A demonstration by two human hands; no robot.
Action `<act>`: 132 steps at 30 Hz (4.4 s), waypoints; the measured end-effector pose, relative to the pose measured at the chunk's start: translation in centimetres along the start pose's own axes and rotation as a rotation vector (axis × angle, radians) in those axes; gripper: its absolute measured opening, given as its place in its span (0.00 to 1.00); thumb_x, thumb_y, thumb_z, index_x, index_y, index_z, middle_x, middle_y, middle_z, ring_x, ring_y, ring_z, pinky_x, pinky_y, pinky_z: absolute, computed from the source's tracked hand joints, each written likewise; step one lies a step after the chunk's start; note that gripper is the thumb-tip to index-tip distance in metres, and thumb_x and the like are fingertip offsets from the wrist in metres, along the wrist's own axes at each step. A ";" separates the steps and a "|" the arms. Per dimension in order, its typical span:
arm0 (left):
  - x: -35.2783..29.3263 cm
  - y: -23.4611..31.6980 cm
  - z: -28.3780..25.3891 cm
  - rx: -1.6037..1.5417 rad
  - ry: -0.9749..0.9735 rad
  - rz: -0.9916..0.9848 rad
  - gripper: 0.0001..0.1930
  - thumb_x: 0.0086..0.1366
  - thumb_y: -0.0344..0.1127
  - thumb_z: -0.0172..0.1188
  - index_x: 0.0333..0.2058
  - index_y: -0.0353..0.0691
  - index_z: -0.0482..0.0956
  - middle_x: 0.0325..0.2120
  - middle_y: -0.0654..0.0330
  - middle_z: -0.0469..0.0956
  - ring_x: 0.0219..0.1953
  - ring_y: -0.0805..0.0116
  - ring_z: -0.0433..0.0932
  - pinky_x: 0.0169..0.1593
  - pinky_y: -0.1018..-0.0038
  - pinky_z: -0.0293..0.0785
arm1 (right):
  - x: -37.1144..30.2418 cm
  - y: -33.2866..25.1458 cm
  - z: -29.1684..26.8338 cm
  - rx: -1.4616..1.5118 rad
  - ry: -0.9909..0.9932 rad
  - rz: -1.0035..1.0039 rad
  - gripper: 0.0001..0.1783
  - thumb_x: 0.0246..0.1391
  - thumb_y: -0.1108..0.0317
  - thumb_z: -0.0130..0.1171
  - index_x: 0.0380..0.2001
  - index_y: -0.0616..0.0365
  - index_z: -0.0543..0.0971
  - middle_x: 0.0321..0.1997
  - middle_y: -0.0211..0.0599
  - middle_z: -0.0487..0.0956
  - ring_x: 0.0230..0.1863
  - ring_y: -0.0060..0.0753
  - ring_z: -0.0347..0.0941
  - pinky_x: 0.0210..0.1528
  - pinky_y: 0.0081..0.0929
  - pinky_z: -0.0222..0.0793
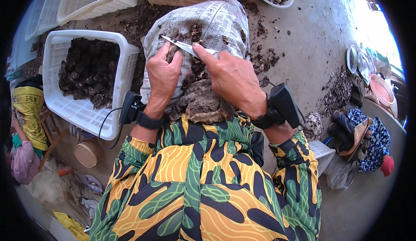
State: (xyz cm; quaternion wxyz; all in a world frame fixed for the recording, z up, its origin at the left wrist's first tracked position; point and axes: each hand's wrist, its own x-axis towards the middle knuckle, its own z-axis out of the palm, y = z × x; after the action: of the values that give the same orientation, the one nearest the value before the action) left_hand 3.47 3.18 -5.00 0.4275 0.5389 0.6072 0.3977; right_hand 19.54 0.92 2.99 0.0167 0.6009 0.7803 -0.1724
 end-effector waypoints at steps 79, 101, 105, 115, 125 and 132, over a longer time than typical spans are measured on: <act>1.5 0.1 -2.5 -0.929 -0.264 -0.581 0.28 0.60 0.31 0.57 0.59 0.31 0.64 0.18 0.60 0.75 0.12 0.78 0.66 0.13 0.83 0.57 | 3.0 1.2 1.2 0.126 0.011 -0.090 0.34 0.52 0.75 0.56 0.63 0.44 0.65 0.26 0.43 0.74 0.28 0.47 0.72 0.31 0.39 0.68; 1.2 0.4 -2.4 -0.809 -0.301 -0.510 0.17 0.58 0.32 0.57 0.47 0.34 0.76 0.17 0.65 0.74 0.11 0.82 0.66 0.13 0.84 0.56 | 4.5 0.8 1.7 0.166 0.037 -0.170 0.30 0.57 0.68 0.52 0.63 0.54 0.62 0.33 0.49 0.79 0.32 0.52 0.77 0.32 0.43 0.71; 1.1 0.8 -2.2 -0.774 -0.293 -0.502 0.19 0.56 0.30 0.57 0.47 0.32 0.75 0.16 0.65 0.74 0.12 0.82 0.65 0.14 0.84 0.57 | 4.0 1.6 1.9 0.453 0.021 -0.058 0.29 0.58 0.67 0.52 0.63 0.57 0.63 0.36 0.51 0.79 0.33 0.47 0.78 0.37 0.37 0.72; 0.9 0.1 -2.1 -0.822 -0.268 -0.488 0.18 0.60 0.32 0.58 0.48 0.36 0.69 0.19 0.60 0.76 0.13 0.78 0.67 0.15 0.83 0.58 | 2.9 2.2 0.1 0.623 0.002 -0.012 0.32 0.58 0.71 0.48 0.67 0.48 0.58 0.34 0.51 0.77 0.28 0.35 0.70 0.39 0.31 0.69; 1.3 -0.8 -2.6 -1.087 -0.261 -0.583 0.12 0.66 0.40 0.57 0.39 0.36 0.72 0.23 0.59 0.77 0.19 0.74 0.73 0.18 0.81 0.63 | 0.7 2.7 -1.7 1.291 -0.384 0.170 0.28 0.64 0.60 0.43 0.67 0.51 0.59 0.26 0.31 0.77 0.19 0.16 0.65 0.24 0.15 0.65; 1.1 -0.4 -3.1 -1.156 -0.254 -0.583 0.12 0.64 0.36 0.55 0.42 0.34 0.72 0.24 0.59 0.77 0.19 0.73 0.72 0.20 0.79 0.61 | 1.7 2.2 -1.3 1.472 -0.522 0.128 0.35 0.64 0.54 0.43 0.70 0.50 0.49 0.29 0.40 0.80 0.17 0.16 0.65 0.22 0.14 0.66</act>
State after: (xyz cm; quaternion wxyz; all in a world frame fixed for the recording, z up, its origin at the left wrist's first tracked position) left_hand 0.33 4.18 -4.45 0.8065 0.0788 0.3617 0.4609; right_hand 21.42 3.38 3.25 -0.1930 0.4412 0.3998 -0.7799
